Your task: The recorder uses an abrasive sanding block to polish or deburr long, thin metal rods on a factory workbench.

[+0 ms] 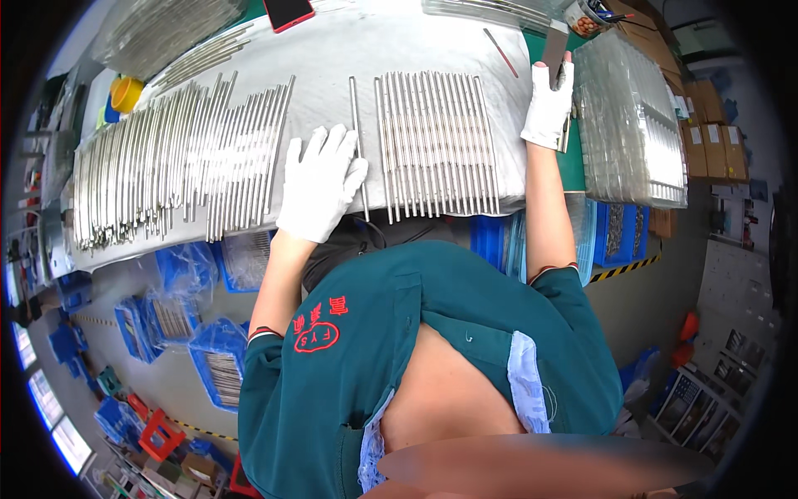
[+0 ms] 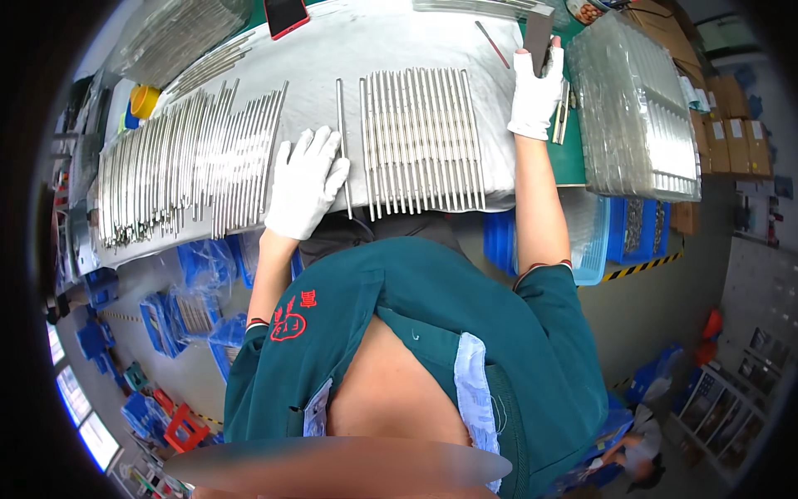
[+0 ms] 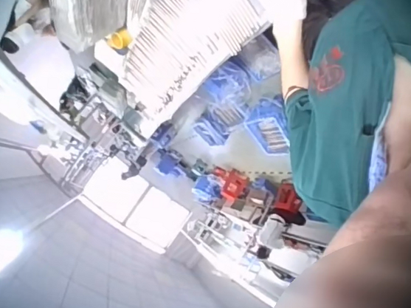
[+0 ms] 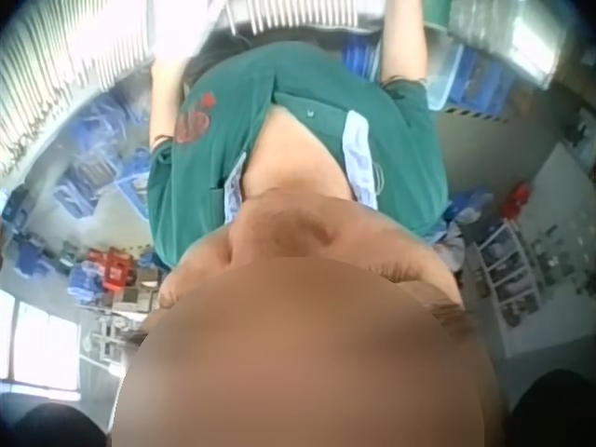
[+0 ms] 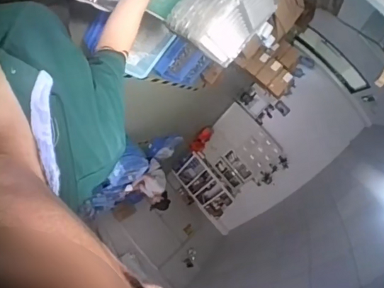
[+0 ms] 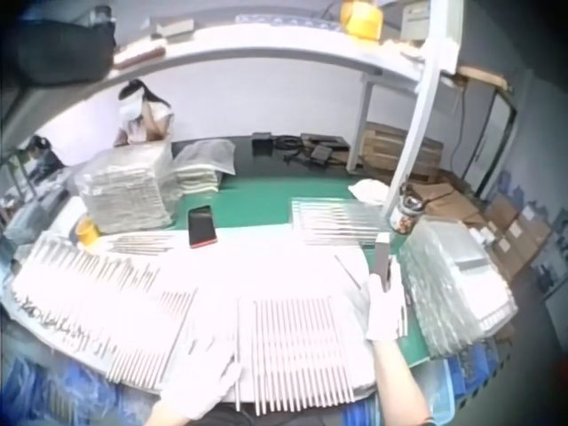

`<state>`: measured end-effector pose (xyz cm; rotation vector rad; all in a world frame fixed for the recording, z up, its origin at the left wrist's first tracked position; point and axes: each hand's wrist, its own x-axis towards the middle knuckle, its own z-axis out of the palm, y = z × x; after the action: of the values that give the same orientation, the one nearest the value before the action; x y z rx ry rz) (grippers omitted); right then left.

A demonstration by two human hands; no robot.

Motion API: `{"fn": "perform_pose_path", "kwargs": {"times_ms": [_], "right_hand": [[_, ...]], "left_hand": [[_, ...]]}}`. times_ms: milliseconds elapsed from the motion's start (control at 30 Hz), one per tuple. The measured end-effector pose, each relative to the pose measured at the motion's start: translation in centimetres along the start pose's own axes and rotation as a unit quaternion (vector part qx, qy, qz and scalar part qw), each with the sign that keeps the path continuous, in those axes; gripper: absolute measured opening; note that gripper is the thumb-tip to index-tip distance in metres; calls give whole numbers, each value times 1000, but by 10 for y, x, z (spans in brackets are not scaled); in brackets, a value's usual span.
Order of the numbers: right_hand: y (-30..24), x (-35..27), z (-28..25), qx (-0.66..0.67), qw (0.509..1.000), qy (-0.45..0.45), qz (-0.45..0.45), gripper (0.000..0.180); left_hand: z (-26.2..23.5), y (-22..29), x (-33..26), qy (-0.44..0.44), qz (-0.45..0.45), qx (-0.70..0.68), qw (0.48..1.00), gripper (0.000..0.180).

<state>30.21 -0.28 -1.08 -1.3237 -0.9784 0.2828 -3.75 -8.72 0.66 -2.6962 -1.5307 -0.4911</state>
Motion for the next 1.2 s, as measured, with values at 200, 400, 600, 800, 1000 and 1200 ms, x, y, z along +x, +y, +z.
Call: {"fn": "perform_pose_path", "kwargs": {"times_ms": [200, 400, 600, 800, 1000, 1200], "right_hand": [[-5, -3, 3, -17, 1000, -16, 16, 66], [-13, -3, 2, -14, 999, -25, 43, 65], [-9, -2, 5, 2, 999, -19, 40, 67], [-3, 0, 4, 1, 1000, -4, 15, 68], [0, -2, 5, -16, 1000, -8, 22, 69], [-2, -3, 4, -14, 1000, -4, 25, 71]], "left_hand": [[-3, 21, 18, -13, 65, -65, 996, 46], [-2, 21, 16, 0, 65, -69, 996, 45], [0, 16, 14, 1, 87, -20, 996, 43], [-12, 12, 13, -21, 41, -21, 999, 44], [9, 32, 21, 7, 111, -31, 993, 49], [6, 26, 16, -22, 91, -19, 995, 50]]}}
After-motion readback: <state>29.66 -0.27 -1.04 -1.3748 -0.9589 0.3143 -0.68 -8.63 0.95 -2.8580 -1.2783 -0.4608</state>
